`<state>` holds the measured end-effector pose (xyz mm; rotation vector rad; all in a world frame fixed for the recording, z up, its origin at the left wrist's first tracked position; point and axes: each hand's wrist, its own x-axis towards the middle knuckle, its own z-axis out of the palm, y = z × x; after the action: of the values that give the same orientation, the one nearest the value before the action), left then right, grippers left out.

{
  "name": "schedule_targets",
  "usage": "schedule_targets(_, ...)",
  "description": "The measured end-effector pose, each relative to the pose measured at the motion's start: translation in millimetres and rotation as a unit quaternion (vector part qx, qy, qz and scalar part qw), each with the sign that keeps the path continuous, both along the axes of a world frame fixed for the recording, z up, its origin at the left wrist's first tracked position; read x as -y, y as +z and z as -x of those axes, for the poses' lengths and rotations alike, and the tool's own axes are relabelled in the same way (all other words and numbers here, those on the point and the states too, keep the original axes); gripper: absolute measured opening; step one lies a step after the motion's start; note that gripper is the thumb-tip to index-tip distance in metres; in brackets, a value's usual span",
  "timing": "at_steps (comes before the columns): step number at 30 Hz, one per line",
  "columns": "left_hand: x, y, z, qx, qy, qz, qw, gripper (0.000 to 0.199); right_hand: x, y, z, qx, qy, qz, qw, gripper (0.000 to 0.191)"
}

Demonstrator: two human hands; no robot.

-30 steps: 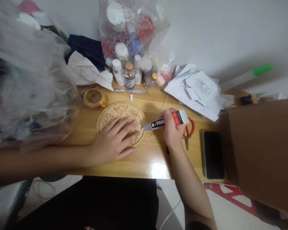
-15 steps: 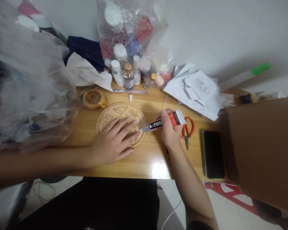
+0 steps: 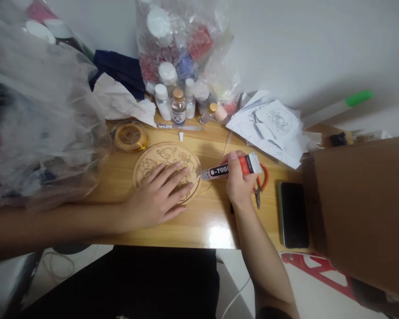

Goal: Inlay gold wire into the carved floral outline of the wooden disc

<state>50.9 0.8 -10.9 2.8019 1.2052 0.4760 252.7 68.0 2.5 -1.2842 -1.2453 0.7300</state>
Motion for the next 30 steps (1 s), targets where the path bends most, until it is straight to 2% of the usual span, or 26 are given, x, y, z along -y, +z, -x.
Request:
schedule_targets(8,-0.1,1.2,-0.5,-0.006,-0.001,0.019,1.0,0.046,1.9,-2.0,-2.1,0.006,0.009,0.011,1.0,0.035)
schedule_targets(30,-0.5,-0.4,0.2,0.004,-0.003,-0.003,1.0,0.043,2.2,-1.6,-1.4,-0.001,0.016,-0.005,1.0,0.032)
